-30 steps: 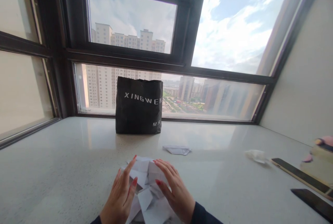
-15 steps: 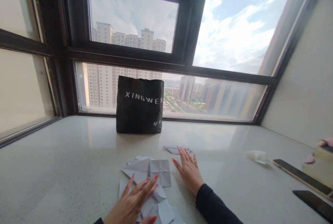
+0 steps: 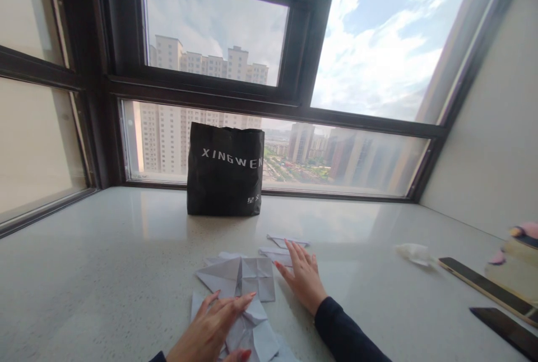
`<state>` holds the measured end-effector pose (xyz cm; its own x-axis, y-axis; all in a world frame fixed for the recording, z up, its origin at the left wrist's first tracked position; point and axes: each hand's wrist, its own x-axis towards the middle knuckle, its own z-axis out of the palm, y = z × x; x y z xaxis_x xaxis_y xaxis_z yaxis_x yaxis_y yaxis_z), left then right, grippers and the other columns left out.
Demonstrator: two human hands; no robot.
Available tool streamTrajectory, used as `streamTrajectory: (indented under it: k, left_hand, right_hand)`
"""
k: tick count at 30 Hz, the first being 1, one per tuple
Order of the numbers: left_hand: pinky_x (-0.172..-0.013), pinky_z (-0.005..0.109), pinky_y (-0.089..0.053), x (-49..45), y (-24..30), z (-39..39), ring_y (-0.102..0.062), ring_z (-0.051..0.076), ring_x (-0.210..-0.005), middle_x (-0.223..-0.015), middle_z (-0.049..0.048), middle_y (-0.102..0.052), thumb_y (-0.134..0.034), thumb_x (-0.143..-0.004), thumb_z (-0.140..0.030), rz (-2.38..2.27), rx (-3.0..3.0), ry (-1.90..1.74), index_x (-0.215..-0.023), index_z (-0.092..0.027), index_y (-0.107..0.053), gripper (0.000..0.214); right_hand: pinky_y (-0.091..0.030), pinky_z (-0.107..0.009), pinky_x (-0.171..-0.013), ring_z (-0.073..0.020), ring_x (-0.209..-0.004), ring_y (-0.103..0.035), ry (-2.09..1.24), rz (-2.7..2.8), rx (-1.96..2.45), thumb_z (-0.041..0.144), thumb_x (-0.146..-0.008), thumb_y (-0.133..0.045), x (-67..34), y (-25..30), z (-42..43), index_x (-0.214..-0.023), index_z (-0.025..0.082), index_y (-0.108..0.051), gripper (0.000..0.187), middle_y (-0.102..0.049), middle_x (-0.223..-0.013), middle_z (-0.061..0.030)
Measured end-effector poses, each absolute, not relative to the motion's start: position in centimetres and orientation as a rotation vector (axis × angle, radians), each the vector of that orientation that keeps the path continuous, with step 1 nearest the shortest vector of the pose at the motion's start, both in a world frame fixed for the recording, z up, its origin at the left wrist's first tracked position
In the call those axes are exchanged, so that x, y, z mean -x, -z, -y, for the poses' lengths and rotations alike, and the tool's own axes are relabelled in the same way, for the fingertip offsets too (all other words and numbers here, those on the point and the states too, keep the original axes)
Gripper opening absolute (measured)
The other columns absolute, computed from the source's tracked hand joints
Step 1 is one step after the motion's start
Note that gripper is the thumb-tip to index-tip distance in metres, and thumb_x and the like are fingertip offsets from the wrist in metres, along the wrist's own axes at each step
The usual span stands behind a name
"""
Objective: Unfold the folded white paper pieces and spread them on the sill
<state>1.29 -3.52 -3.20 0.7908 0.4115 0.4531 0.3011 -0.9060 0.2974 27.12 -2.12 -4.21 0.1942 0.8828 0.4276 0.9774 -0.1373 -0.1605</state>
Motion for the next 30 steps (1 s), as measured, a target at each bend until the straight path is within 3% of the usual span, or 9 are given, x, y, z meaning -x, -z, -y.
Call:
streamTrajectory:
  k: [3, 6, 9, 13, 17, 21, 25, 27, 30]
  left_hand:
    - [-0.098, 0.042, -0.03, -1.3, 3.4, 3.4, -0.048, 0.024, -0.109, -0.122, 0.0065, -0.05, -0.054, -0.085, -0.032, -0.566, -2.725, -0.754, -0.135, -0.028, -0.018, 0.062]
    - [-0.097, 0.042, -0.031, -1.3, 3.9, 3.4, -0.048, 0.025, -0.109, -0.123, 0.0071, -0.05, -0.051, -0.086, -0.037, -0.558, -2.68, -0.806, -0.136, -0.03, -0.009, 0.066]
    - [-0.097, 0.042, -0.031, -1.2, 4.1, 3.5, -0.047, 0.026, -0.108, -0.118, 0.0085, -0.053, -0.046, -0.088, -0.042, -0.562, -2.629, -0.906, -0.137, -0.027, 0.003, 0.071]
    - [-0.095, 0.039, -0.033, -1.3, 4.0, 3.7, -0.049, 0.025, -0.106, -0.114, 0.0067, -0.056, -0.046, -0.088, -0.042, -0.566, -2.627, -0.919, -0.137, -0.028, 0.006, 0.072]
    - [-0.095, 0.04, -0.033, -1.3, 4.0, 3.6, -0.049, 0.025, -0.106, -0.115, 0.0061, -0.055, -0.041, -0.089, -0.047, -0.554, -2.626, -0.932, -0.136, -0.03, 0.007, 0.069]
    - [-0.095, 0.039, -0.033, -1.4, 4.1, 3.4, -0.049, 0.023, -0.105, -0.117, 0.0056, -0.054, -0.034, -0.09, -0.051, -0.551, -2.617, -0.928, -0.136, -0.031, 0.008, 0.065]
    - [-0.094, 0.037, -0.035, -1.3, 4.0, 3.3, -0.05, 0.023, -0.104, -0.115, 0.0054, -0.055, -0.041, -0.089, -0.048, -0.554, -2.629, -0.912, -0.136, -0.031, 0.007, 0.07]
    - [-0.093, 0.037, -0.036, -1.3, 4.0, 3.3, -0.051, 0.024, -0.104, -0.114, 0.0054, -0.056, -0.043, -0.088, -0.047, -0.548, -2.635, -0.915, -0.137, -0.031, 0.007, 0.072]
    - [-0.093, 0.038, -0.036, -1.3, 4.2, 3.3, -0.05, 0.024, -0.104, -0.116, 0.0063, -0.055, -0.042, -0.089, -0.047, -0.542, -2.638, -0.925, -0.137, -0.03, 0.005, 0.07]
  right_hand:
    - [-0.018, -0.051, -0.099, -0.0282, -0.119, -0.038, 0.214, 1.754, 2.069, 0.033, -0.082, -0.043, -27.3, 4.4, 2.1, -0.128, 0.02, -0.039, 0.048, -0.05, -0.125, -0.0102]
    - [-0.03, -0.044, -0.094, -0.0249, -0.1, -0.053, 0.207, 1.727, 1.956, 0.022, -0.08, -0.043, -27.7, 4.1, 2.2, -0.12, 0.018, -0.047, 0.04, -0.062, -0.102, -0.0092]
    - [-0.04, -0.035, -0.083, -0.0207, -0.085, -0.058, 0.213, 1.692, 1.926, 0.015, -0.079, -0.039, -28.0, 3.5, 2.2, -0.114, 0.019, -0.051, 0.037, -0.064, -0.083, -0.0052]
    - [-0.037, -0.038, -0.088, -0.0224, -0.101, -0.053, 0.262, 1.626, 1.951, 0.02, -0.083, -0.035, -28.5, 3.2, 1.7, -0.116, 0.015, -0.049, 0.036, -0.061, -0.104, -0.0105]
    - [-0.018, -0.051, -0.099, -0.0259, -0.121, -0.037, 0.31, 1.613, 1.987, 0.034, -0.085, -0.038, -29.1, 3.6, 1.0, -0.124, 0.014, -0.042, 0.044, -0.048, -0.126, -0.0137]
    - [-0.012, -0.058, -0.097, -0.0271, -0.116, -0.042, 0.294, 1.656, 2.056, 0.043, -0.087, -0.034, -29.3, 3.6, 0.7, -0.123, 0.018, -0.043, 0.045, -0.056, -0.117, -0.0124]
    - [-0.018, -0.051, -0.097, -0.0225, -0.094, -0.057, 0.292, 1.651, 2.051, 0.046, -0.088, -0.032, -28.9, 3.0, 1.0, -0.117, 0.018, -0.048, 0.043, -0.066, -0.087, -0.0063]
    - [-0.02, -0.048, -0.097, -0.0223, -0.095, -0.056, 0.295, 1.662, 2.04, 0.048, -0.086, -0.036, -28.5, 2.9, 1.3, -0.116, 0.018, -0.049, 0.044, -0.065, -0.093, -0.0069]
    - [-0.018, -0.051, -0.099, -0.0267, -0.111, -0.047, 0.252, 1.75, 2.02, 0.049, -0.081, -0.044, -27.8, 3.1, 1.6, -0.123, 0.018, -0.044, 0.052, -0.057, -0.116, -0.0115]
